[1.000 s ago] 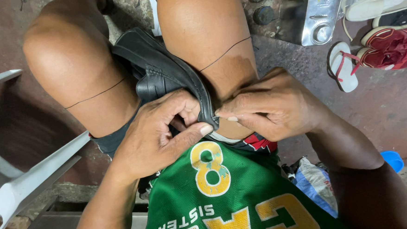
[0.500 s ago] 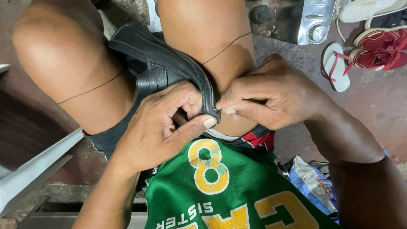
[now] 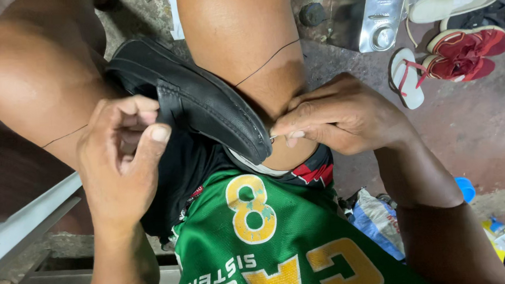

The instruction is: The person applies glue from a jar to the edge of a black shoe using a stick, and then hand-stitches the sole using a needle and thread while holding the shoe in their lap.

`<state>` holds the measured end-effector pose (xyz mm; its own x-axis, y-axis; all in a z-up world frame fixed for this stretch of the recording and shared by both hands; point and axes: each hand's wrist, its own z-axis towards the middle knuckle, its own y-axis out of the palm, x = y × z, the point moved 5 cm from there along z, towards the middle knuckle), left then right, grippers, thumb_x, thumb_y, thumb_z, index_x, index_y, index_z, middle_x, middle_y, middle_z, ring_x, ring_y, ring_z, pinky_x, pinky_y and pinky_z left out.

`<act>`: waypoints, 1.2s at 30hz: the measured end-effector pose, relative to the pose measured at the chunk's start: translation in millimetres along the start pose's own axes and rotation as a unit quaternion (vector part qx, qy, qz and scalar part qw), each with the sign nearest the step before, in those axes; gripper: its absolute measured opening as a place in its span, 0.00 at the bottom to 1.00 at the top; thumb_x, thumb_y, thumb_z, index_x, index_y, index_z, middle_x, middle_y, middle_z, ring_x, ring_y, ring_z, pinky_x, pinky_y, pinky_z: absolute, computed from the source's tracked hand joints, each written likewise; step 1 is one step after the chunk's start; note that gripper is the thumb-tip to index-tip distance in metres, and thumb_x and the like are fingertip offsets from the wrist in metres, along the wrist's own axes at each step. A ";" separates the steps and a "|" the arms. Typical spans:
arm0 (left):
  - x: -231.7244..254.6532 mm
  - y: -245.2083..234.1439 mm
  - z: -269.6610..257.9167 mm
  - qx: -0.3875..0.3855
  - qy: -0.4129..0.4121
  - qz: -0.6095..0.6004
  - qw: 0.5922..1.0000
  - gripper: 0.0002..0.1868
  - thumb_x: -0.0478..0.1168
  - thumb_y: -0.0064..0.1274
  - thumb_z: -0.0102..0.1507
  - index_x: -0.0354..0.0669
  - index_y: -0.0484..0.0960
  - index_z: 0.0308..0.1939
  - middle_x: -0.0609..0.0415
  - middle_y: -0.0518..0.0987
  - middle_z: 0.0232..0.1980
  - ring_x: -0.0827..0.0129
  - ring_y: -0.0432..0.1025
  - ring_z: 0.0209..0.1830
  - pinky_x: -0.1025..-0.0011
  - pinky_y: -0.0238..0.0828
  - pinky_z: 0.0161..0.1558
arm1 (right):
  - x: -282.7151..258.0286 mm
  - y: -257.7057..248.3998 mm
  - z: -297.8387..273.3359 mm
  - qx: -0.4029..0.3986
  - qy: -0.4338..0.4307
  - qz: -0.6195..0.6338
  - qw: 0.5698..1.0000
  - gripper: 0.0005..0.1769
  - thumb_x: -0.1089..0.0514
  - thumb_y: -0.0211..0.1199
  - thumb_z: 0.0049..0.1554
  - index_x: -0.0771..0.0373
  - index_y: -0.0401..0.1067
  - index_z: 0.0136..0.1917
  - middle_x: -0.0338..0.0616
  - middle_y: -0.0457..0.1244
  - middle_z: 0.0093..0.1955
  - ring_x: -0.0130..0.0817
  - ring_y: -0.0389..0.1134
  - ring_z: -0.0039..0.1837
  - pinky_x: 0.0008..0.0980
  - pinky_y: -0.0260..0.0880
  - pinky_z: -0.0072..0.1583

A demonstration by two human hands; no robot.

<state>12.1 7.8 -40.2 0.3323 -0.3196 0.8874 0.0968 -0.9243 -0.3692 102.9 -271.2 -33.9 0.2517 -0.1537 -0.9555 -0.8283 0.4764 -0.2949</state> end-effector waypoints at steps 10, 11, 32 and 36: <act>-93.9 0.1 11.6 -0.116 -0.172 -0.352 0.913 0.27 0.51 0.59 0.68 0.31 0.74 0.59 0.57 0.71 0.40 0.77 0.64 0.38 0.76 0.62 0.47 | 15.2 -0.4 -8.9 -0.018 0.012 0.055 0.998 0.19 0.72 0.62 0.58 0.62 0.75 0.62 0.42 0.70 0.43 0.32 0.74 0.46 0.30 0.74 0.48; -97.5 2.0 10.6 -0.158 -0.167 -0.385 0.894 0.29 0.49 0.61 0.68 0.29 0.73 0.62 0.54 0.71 0.43 0.73 0.65 0.42 0.73 0.63 0.52 | 16.4 -0.8 -7.8 -0.030 0.010 0.049 0.998 0.20 0.73 0.61 0.57 0.62 0.75 0.62 0.42 0.69 0.43 0.33 0.74 0.46 0.31 0.73 0.48; 0.9 73.1 13.5 -0.296 -0.053 -0.196 0.933 0.14 0.28 0.68 0.59 0.34 0.86 0.48 0.52 0.87 0.48 0.74 0.80 0.46 0.75 0.81 0.52 | -31.3 6.7 -16.7 0.006 0.073 -0.241 0.968 0.24 0.70 0.63 0.49 0.60 0.76 0.60 0.37 0.70 0.50 0.31 0.73 0.42 0.31 0.75 0.42; 9.0 80.8 13.6 -0.260 -0.118 -0.146 0.947 0.12 0.32 0.70 0.54 0.37 0.87 0.41 0.57 0.88 0.41 0.79 0.80 0.38 0.77 0.81 0.45 | -50.4 8.4 -14.1 0.015 0.094 -0.274 0.957 0.22 0.69 0.65 0.51 0.65 0.75 0.60 0.42 0.69 0.49 0.32 0.72 0.41 0.33 0.74 0.42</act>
<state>35.7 -66.9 -65.7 0.5696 -0.0353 0.8211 -0.2374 -0.9635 0.1233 76.2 -271.6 11.9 0.5474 -0.5395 -0.6398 -0.5819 0.3041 -0.7543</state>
